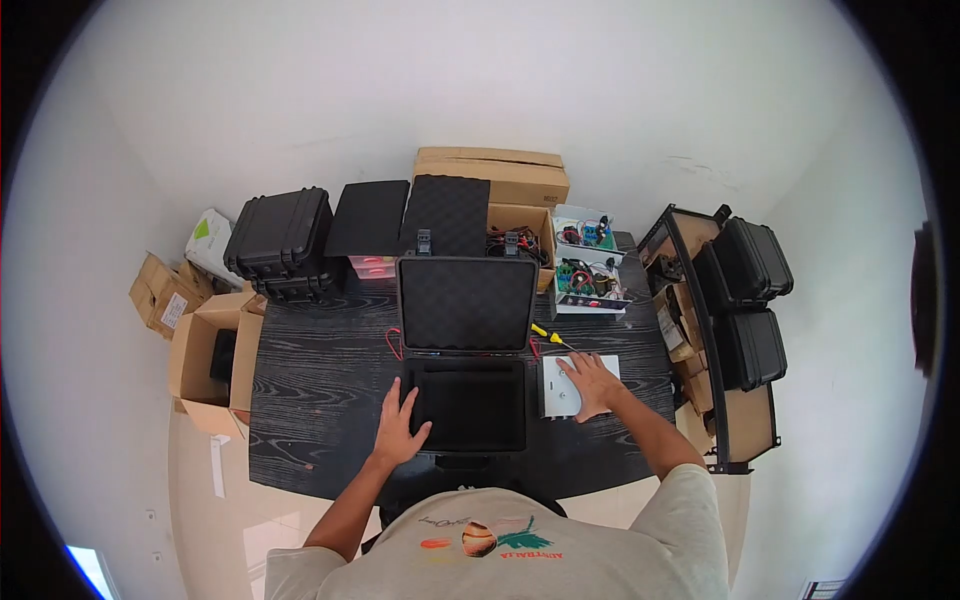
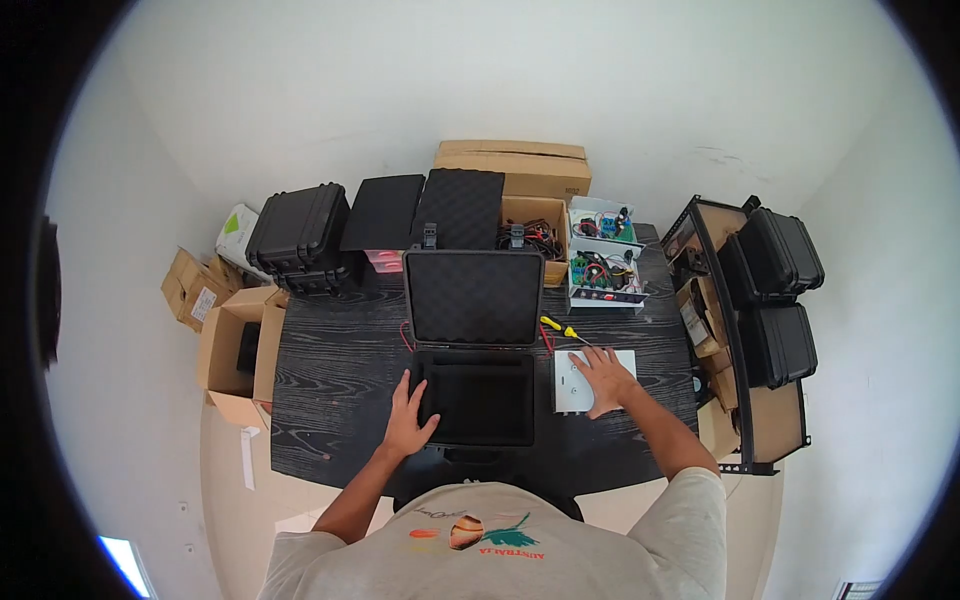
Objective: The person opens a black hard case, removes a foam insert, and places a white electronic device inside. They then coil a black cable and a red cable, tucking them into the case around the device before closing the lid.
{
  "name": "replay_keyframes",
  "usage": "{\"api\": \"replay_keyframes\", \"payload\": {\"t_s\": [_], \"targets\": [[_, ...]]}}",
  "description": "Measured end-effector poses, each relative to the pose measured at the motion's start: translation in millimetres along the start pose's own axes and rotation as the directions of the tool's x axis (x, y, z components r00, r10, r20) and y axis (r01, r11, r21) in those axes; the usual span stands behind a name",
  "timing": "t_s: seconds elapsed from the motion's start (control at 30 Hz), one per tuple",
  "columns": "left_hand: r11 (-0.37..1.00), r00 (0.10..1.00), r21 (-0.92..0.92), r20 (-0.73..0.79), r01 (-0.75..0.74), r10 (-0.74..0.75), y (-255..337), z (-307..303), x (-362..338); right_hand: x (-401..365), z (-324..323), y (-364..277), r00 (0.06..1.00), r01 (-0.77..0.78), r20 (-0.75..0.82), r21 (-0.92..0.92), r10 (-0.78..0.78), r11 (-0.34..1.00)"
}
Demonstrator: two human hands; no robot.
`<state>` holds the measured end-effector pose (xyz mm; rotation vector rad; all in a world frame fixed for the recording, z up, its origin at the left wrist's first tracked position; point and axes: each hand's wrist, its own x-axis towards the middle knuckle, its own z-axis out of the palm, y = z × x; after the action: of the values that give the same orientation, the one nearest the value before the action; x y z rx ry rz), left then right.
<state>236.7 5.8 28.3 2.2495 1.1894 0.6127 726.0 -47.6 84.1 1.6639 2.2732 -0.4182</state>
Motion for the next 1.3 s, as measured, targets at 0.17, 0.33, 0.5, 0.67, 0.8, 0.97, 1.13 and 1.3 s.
{"api": "replay_keyframes", "payload": {"t_s": [0.17,0.33,0.5,0.67,0.8,0.97,1.13,1.3], "targets": [[0.997,1.0,-0.075,0.003,0.028,-0.028,2,-3,0,-15,-1,1,0.954,-0.06,-0.274,0.212,0.118,0.976],[0.994,0.999,-0.102,0.001,0.039,-0.039,-1,-1,-1,-39,-55,-17,0.915,0.006,-0.377,0.373,0.145,0.928],[0.988,1.0,-0.157,-0.002,0.013,-0.013,-4,-1,-2,-34,-114,-56,0.908,0.205,-0.418,0.384,-0.029,0.9],[0.991,1.0,-0.133,-0.011,-0.027,0.026,-11,4,-1,7,-147,-107,0.89,0.421,-0.388,0.496,-0.24,0.759],[0.991,1.0,-0.134,-0.012,-0.03,0.029,-15,6,-2,58,-113,-138,0.873,0.478,-0.381,0.54,-0.305,0.693],[0.992,1.0,-0.123,-0.017,0.022,-0.024,-13,6,-1,99,-80,-156,0.885,0.425,-0.254,0.784,-0.391,0.452],[0.989,0.998,-0.141,-0.039,0.041,-0.047,-9,3,-2,110,-69,-153,0.916,0.315,-0.11,0.793,-0.385,0.522],[0.989,0.997,-0.124,0.005,0.083,-0.083,-4,-2,0,123,-62,-146,0.93,0.265,-0.023,0.736,-0.368,0.623]]}}
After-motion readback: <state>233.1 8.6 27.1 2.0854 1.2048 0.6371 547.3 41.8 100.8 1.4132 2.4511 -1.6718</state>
